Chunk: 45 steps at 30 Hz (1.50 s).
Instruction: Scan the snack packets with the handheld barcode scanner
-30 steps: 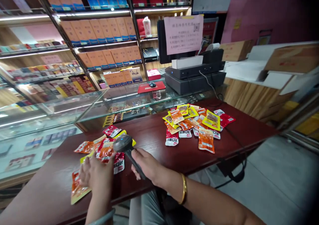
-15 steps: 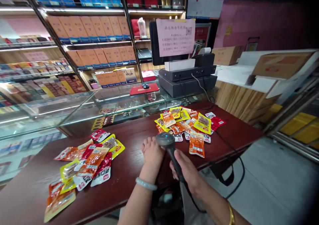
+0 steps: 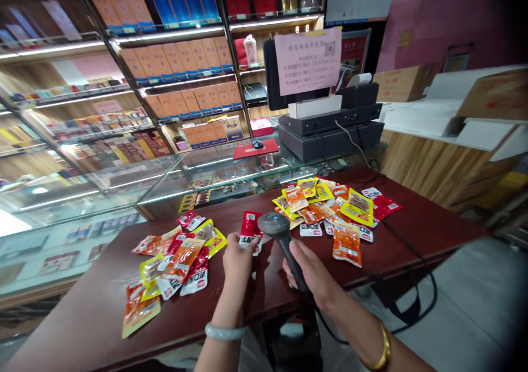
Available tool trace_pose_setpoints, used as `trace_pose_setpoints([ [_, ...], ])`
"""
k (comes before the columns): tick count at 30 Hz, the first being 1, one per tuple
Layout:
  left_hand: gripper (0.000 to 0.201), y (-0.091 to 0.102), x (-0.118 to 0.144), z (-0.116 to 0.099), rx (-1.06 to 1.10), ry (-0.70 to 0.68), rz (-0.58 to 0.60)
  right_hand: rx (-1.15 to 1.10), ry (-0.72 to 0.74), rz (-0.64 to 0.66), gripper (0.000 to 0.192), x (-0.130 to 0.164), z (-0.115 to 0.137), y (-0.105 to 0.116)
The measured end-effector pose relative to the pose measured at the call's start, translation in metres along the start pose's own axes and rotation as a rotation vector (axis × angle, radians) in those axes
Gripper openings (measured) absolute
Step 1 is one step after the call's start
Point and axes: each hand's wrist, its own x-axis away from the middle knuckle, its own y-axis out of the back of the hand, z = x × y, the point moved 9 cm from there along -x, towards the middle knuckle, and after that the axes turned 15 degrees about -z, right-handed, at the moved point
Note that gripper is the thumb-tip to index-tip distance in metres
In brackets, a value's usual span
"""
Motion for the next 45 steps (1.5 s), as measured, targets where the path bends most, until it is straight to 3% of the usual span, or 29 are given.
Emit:
trace_pose_setpoints([
  [10, 0.049, 0.049, -0.012, 0.050, 0.148, 0.145, -0.091, 0.015, -0.028, 0.165, 0.061, -0.012, -0.016, -0.085],
  [13, 0.049, 0.067, -0.026, 0.069, 0.052, 0.186, -0.140, 0.023, -0.064, 0.202, 0.063, -0.017, -0.027, -0.106],
  [19, 0.059, 0.132, -0.071, 0.106, -0.239, 0.286, -0.309, 0.021, -0.078, 0.274, 0.065, -0.029, -0.039, -0.148],
  [23, 0.071, 0.142, -0.077, 0.104, -0.379, 0.278, -0.348, -0.005, -0.082, 0.295, 0.067, -0.035, -0.037, -0.158],
  [26, 0.073, 0.121, -0.066, 0.074, -0.363, 0.131, -0.390, -0.011, -0.071, 0.275, 0.070, -0.039, -0.030, -0.147],
  [29, 0.060, 0.071, -0.053, 0.029, -0.340, -0.070, -0.266, -0.014, -0.044, 0.222, 0.071, -0.042, -0.020, -0.120],
  [34, 0.037, -0.024, -0.028, -0.053, -0.286, -0.233, 0.092, -0.035, 0.024, 0.017, 0.070, -0.049, 0.006, -0.043],
  [39, 0.042, -0.082, -0.011, -0.128, -0.297, -0.320, 0.153, -0.104, 0.074, -0.183, 0.069, -0.053, 0.031, 0.036],
  [42, 0.047, -0.106, -0.008, -0.148, -0.320, -0.316, 0.137, -0.149, 0.074, -0.267, 0.069, -0.052, 0.039, 0.068],
  [45, 0.052, -0.124, -0.008, -0.153, -0.323, -0.315, 0.148, -0.159, 0.081, -0.305, 0.070, -0.052, 0.042, 0.085],
])
